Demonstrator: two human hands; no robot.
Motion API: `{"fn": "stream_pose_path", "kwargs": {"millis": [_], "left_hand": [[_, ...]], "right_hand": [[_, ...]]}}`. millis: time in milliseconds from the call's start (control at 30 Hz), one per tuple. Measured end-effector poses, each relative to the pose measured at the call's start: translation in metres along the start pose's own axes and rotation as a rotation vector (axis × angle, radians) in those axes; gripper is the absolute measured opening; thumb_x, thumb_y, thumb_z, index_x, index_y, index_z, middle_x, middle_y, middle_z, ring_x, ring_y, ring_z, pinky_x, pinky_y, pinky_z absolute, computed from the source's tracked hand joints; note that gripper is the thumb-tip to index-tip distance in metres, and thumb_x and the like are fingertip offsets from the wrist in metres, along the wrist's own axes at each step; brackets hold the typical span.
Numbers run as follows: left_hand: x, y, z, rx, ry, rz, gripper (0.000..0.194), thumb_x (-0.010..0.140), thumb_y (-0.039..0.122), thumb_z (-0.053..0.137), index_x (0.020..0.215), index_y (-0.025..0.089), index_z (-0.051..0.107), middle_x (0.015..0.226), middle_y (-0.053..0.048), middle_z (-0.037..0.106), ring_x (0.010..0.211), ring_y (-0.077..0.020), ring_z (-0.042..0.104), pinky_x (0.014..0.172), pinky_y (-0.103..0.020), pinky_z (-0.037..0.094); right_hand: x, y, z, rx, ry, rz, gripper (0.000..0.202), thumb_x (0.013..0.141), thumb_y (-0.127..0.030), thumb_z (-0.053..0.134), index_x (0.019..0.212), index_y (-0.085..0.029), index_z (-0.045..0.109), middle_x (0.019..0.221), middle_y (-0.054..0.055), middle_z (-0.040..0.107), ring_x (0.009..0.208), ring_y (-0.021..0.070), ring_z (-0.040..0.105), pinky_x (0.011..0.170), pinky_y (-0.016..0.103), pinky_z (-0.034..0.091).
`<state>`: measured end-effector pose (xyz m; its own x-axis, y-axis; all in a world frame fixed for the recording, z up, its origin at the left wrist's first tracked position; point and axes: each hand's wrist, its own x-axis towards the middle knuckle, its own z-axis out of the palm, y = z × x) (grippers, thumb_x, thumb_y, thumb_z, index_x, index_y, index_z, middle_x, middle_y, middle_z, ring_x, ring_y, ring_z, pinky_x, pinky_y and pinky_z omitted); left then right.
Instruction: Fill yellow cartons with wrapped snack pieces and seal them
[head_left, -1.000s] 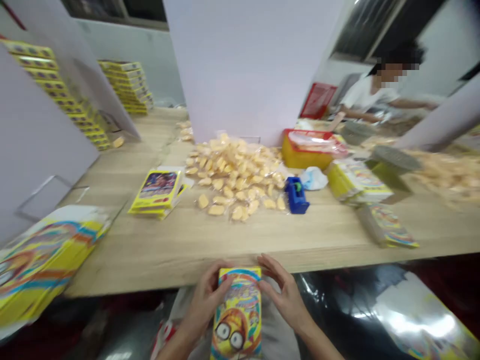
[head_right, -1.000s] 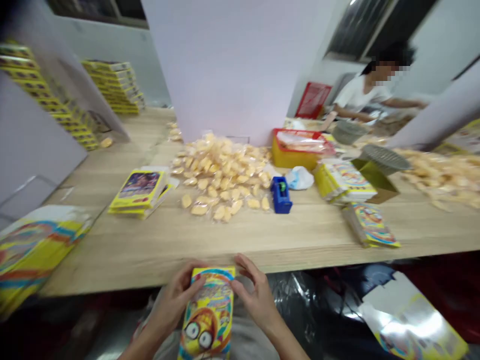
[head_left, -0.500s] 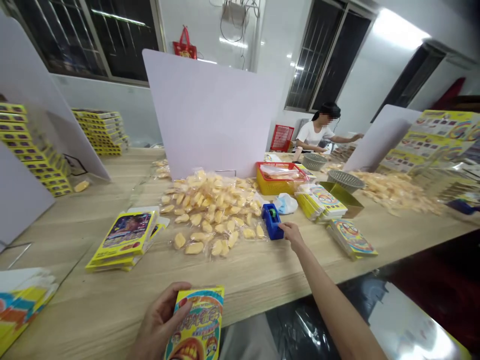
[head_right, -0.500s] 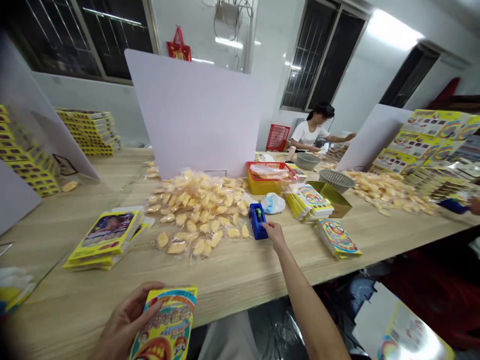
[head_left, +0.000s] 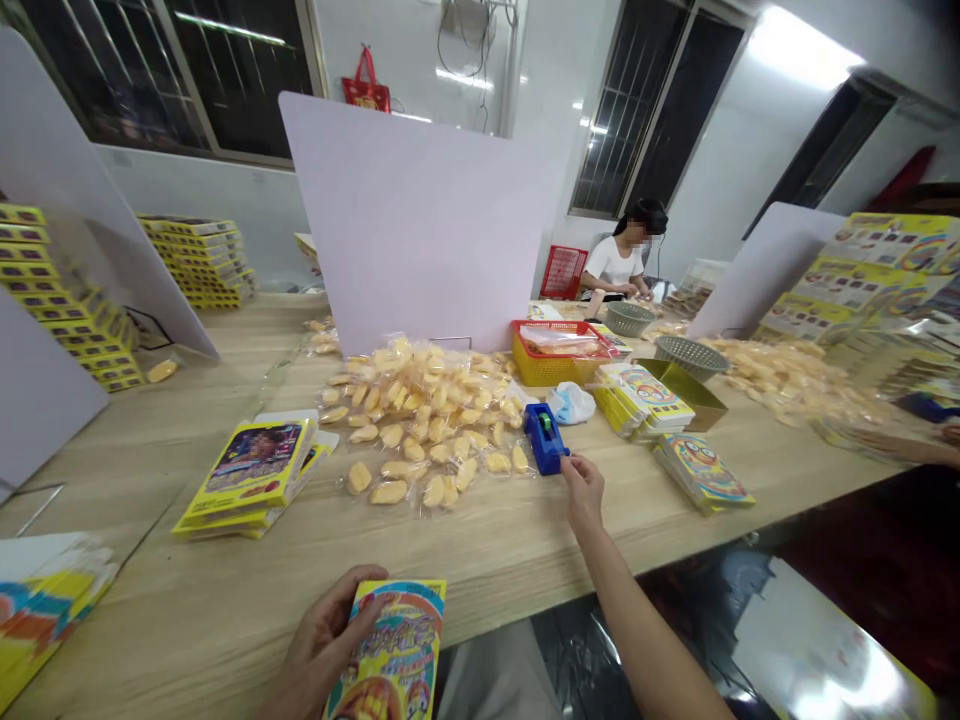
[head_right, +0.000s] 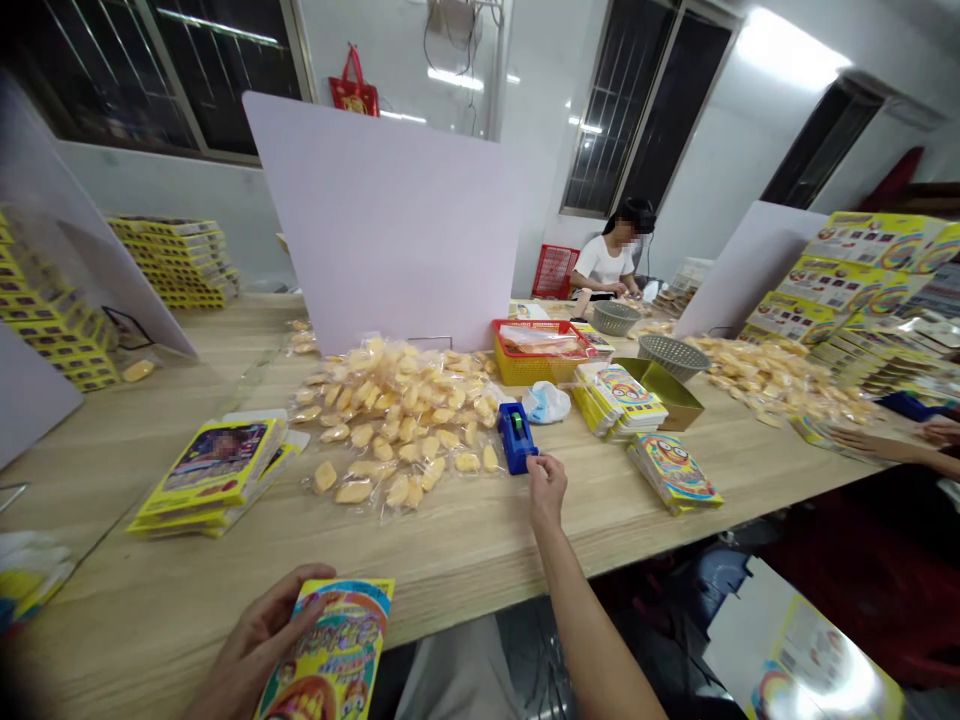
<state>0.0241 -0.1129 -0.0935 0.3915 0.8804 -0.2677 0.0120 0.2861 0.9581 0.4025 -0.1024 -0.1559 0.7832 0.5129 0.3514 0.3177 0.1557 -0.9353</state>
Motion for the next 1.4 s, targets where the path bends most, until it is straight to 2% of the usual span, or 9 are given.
{"fn": "stream_pose_path", "kwargs": {"millis": [167, 333, 400, 567, 667, 767, 967, 1267, 1400], "left_hand": [[0.005, 0.002, 0.003, 0.052, -0.114, 0.010, 0.040, 0.071, 0.044, 0.073, 0.101, 0.021, 0.059, 0.077, 0.000, 0.063, 0.068, -0.0180, 0.060, 0.060, -0.026, 0.048], [0.007, 0.011, 0.009, 0.156, -0.185, 0.075, 0.034, 0.074, 0.041, 0.071, 0.096, 0.018, 0.060, 0.074, 0.002, 0.058, 0.067, -0.0140, 0.056, 0.060, -0.022, 0.043], [0.010, 0.014, 0.010, 0.195, -0.254, 0.071, 0.033, 0.075, 0.040, 0.071, 0.095, 0.017, 0.060, 0.072, 0.002, 0.057, 0.066, -0.0130, 0.055, 0.059, -0.021, 0.041], [0.018, 0.016, 0.016, 0.203, -0.465, -0.035, 0.032, 0.074, 0.041, 0.071, 0.092, 0.016, 0.060, 0.073, 0.001, 0.059, 0.063, -0.0125, 0.055, 0.058, -0.021, 0.041], [0.019, 0.017, 0.021, 0.229, -0.531, -0.035, 0.031, 0.075, 0.039, 0.071, 0.093, 0.015, 0.061, 0.078, -0.001, 0.061, 0.067, -0.0130, 0.056, 0.061, -0.022, 0.042], [0.019, 0.015, 0.023, 0.218, -0.565, -0.010, 0.032, 0.075, 0.038, 0.071, 0.096, 0.015, 0.063, 0.080, -0.002, 0.062, 0.069, -0.0126, 0.056, 0.063, -0.022, 0.042], [0.017, 0.008, 0.019, 0.140, -0.580, -0.048, 0.036, 0.073, 0.040, 0.073, 0.097, 0.015, 0.064, 0.083, -0.004, 0.064, 0.071, -0.0150, 0.059, 0.065, -0.025, 0.044], [0.000, 0.022, 0.023, 0.114, -0.618, -0.036, 0.037, 0.070, 0.039, 0.076, 0.097, 0.015, 0.067, 0.084, -0.005, 0.065, 0.074, -0.0155, 0.058, 0.067, -0.025, 0.043], [-0.006, 0.028, 0.018, 0.120, -0.595, -0.012, 0.033, 0.070, 0.037, 0.076, 0.094, 0.015, 0.069, 0.082, -0.005, 0.064, 0.074, -0.0153, 0.058, 0.066, -0.024, 0.042]], "right_hand": [[-0.011, 0.009, -0.004, 0.016, 0.060, 0.077, 0.036, 0.067, -0.053, 0.059, 0.060, -0.018, 0.059, 0.061, 0.002, 0.057, 0.068, 0.0194, 0.055, 0.066, 0.032, 0.046], [-0.026, 0.000, -0.015, 0.099, -0.047, 0.209, 0.037, 0.065, -0.055, 0.064, 0.061, -0.019, 0.057, 0.060, 0.000, 0.054, 0.065, 0.0185, 0.052, 0.065, 0.034, 0.047], [-0.040, -0.019, -0.016, 0.173, -0.261, 0.263, 0.035, 0.067, -0.052, 0.067, 0.067, -0.018, 0.060, 0.069, 0.002, 0.059, 0.070, 0.0184, 0.055, 0.068, 0.035, 0.049], [-0.077, -0.093, 0.002, 0.193, -1.248, 0.091, 0.025, 0.080, -0.040, 0.064, 0.068, -0.018, 0.064, 0.078, 0.003, 0.062, 0.075, 0.0167, 0.056, 0.071, 0.029, 0.046], [-0.094, -0.113, 0.020, 0.153, -1.475, -0.044, 0.022, 0.083, -0.037, 0.061, 0.072, -0.018, 0.066, 0.074, 0.000, 0.061, 0.069, 0.0140, 0.054, 0.064, 0.025, 0.044], [-0.106, -0.109, 0.032, 0.093, -1.521, -0.133, 0.021, 0.082, -0.033, 0.061, 0.069, -0.017, 0.065, 0.071, -0.002, 0.059, 0.063, 0.0112, 0.052, 0.056, 0.021, 0.040], [-0.126, -0.094, 0.032, -0.144, -1.337, -0.186, 0.026, 0.076, -0.034, 0.068, 0.059, -0.017, 0.058, 0.055, -0.004, 0.052, 0.052, 0.0092, 0.045, 0.048, 0.021, 0.028], [-0.145, -0.083, 0.026, 0.384, -1.513, 0.552, 0.046, 0.064, -0.057, 0.076, 0.073, -0.014, 0.064, 0.062, -0.003, 0.056, 0.053, 0.0082, 0.044, 0.050, 0.020, 0.034], [-0.160, -0.084, 0.025, 0.490, -1.433, 0.712, 0.053, 0.059, -0.064, 0.075, 0.075, -0.014, 0.068, 0.063, 0.000, 0.059, 0.054, 0.0113, 0.050, 0.050, 0.022, 0.038]]}}
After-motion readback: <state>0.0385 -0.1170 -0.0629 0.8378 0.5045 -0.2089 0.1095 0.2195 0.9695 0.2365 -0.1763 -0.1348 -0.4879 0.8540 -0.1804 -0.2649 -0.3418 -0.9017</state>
